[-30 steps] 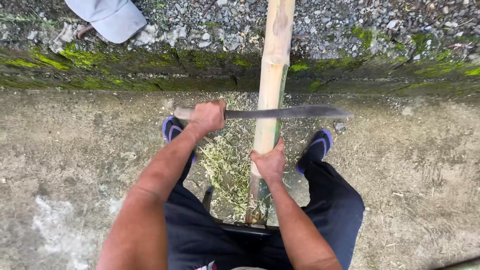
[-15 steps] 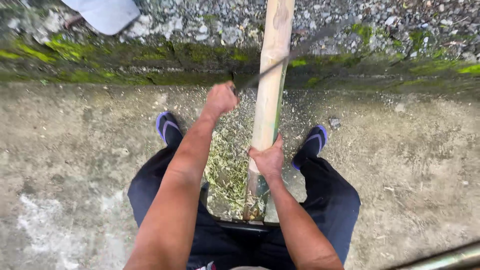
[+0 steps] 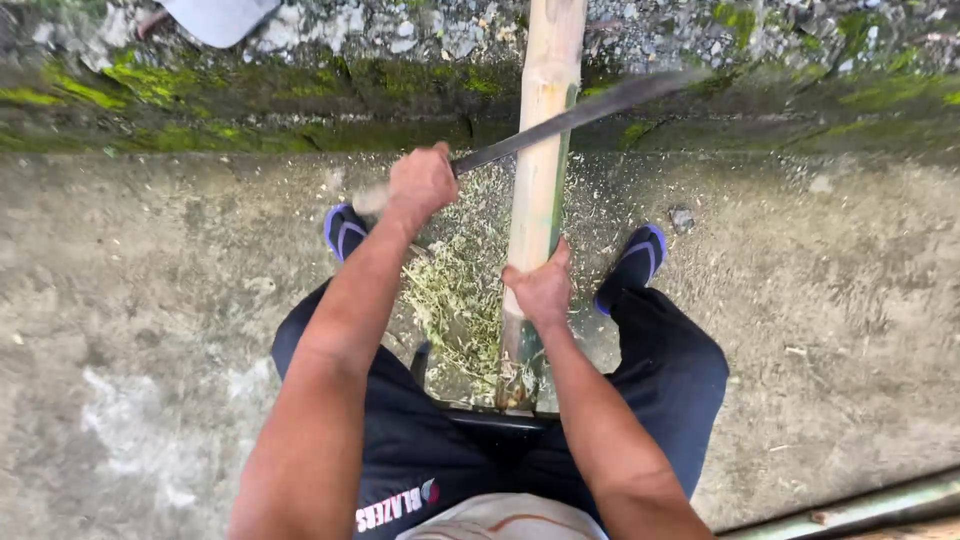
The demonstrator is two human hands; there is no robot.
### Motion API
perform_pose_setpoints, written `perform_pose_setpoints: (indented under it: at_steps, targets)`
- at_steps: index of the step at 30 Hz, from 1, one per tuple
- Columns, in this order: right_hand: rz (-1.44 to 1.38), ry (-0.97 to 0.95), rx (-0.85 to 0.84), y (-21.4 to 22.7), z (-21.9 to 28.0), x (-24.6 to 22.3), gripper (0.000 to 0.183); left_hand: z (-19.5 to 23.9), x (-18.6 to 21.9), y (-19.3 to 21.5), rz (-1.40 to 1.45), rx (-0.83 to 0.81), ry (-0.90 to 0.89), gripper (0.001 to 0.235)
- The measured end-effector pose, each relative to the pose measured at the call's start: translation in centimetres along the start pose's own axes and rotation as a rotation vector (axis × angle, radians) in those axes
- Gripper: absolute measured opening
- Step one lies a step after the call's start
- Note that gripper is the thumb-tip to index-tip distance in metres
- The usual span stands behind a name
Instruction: Stripping the outer bark/nodes from a long bamboo pole using a large knife/machete.
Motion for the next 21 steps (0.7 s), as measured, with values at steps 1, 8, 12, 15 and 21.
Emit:
perform_pose_setpoints:
  at_steps: [1,8,12,15,21]
  targets:
    - [-0.017,0.001,0.01,0.5,-0.2,0.5,0.104,1.1,-0.1,-0.2,-0.016,0.009,-0.008,0.021]
    - [-0.627,-0.115,-0.37,-2.3,-0.2,10.5,0.12,9.8,-4.3,-3.5,0.539,0.022,0.083,0.026]
    - [-0.612,-0.104,-0.42,-2.8,-0.6,10.1,0.122,15.3,-5.6,-3.7,0.89,-0.027,0.082,0.023]
    - [-0.853,-0.163,-0.487,-4.0,-1.7,10.2,0.112,16.7,-7.6,-6.8,1.042,-0.121,0.1,0.021]
    - [-0.856,-0.122,-0.404,-3.9,-1.3,9.2,0.081,16.4,-9.3,-9.8,1.09,-0.138,0.08,0.019]
Point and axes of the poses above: each hand's wrist, its own z-axis away from the middle knuckle, its own y-axis out of the back of the hand, x = y × z, the point moved 8 cm from there along -z, towards the middle knuckle, and after that the axes turned 9 degrees about y, right-handed, at the moved point
